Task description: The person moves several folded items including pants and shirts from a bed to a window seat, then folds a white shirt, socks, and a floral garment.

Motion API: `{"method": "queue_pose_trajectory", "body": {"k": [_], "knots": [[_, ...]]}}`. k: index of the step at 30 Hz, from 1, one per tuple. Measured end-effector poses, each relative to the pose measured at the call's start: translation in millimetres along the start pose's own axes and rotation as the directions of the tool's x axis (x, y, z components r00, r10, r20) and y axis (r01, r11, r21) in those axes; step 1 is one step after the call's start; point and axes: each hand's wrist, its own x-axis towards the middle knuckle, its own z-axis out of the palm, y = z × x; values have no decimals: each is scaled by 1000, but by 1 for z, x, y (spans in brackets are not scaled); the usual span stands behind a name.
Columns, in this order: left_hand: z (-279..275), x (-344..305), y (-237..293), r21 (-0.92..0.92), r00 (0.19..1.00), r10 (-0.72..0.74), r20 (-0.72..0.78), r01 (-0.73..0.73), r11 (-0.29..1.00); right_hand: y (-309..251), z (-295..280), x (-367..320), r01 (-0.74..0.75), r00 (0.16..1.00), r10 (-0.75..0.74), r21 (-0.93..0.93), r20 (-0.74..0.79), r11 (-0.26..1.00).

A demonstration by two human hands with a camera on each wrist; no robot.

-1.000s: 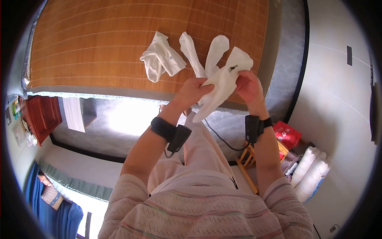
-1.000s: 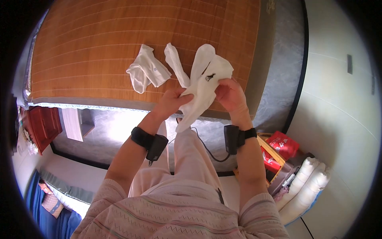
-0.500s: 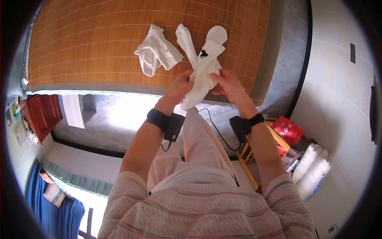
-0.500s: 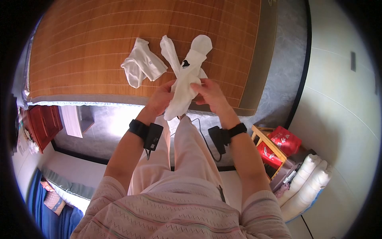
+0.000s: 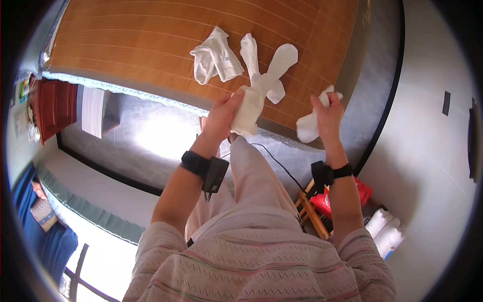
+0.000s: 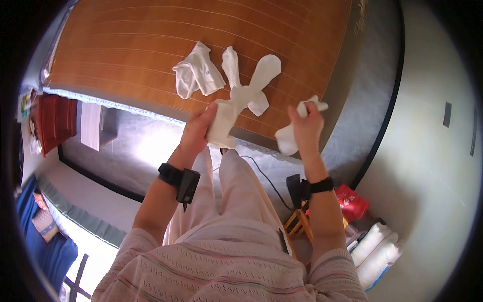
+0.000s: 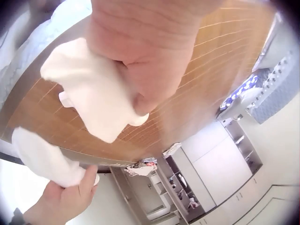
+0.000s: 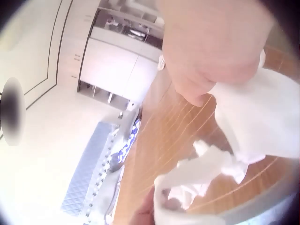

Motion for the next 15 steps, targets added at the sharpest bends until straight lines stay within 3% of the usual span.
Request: {"method": "queue_pose_trajectory", "body": {"k": [2,3,5,8,10,12,15], "knots": [[3,-15,-2,-68,999,49,-22,-50,996,-23,18,-19,-21,996,7,163,90,986],[4,-23,-3,1,991,129,-20,-129,992,-31,27,-27,-16,989,-13,201,146,979],[10,-38,-10,56,975,222,-22,-220,974,-46,46,-42,153,967,-185,181,177,972],[13,-54,-18,-7,944,304,-126,-308,951,-63,70,-66,190,917,-260,240,304,952],[2,-66,-22,-32,973,106,-204,-115,993,-61,81,-79,227,865,-314,254,392,940],[-9,-73,-26,-124,961,135,-243,-168,978,-63,89,-90,259,799,-364,272,479,927],[-32,-88,-30,-291,973,113,-201,-169,942,-68,100,-103,175,735,-314,279,601,944]]}}
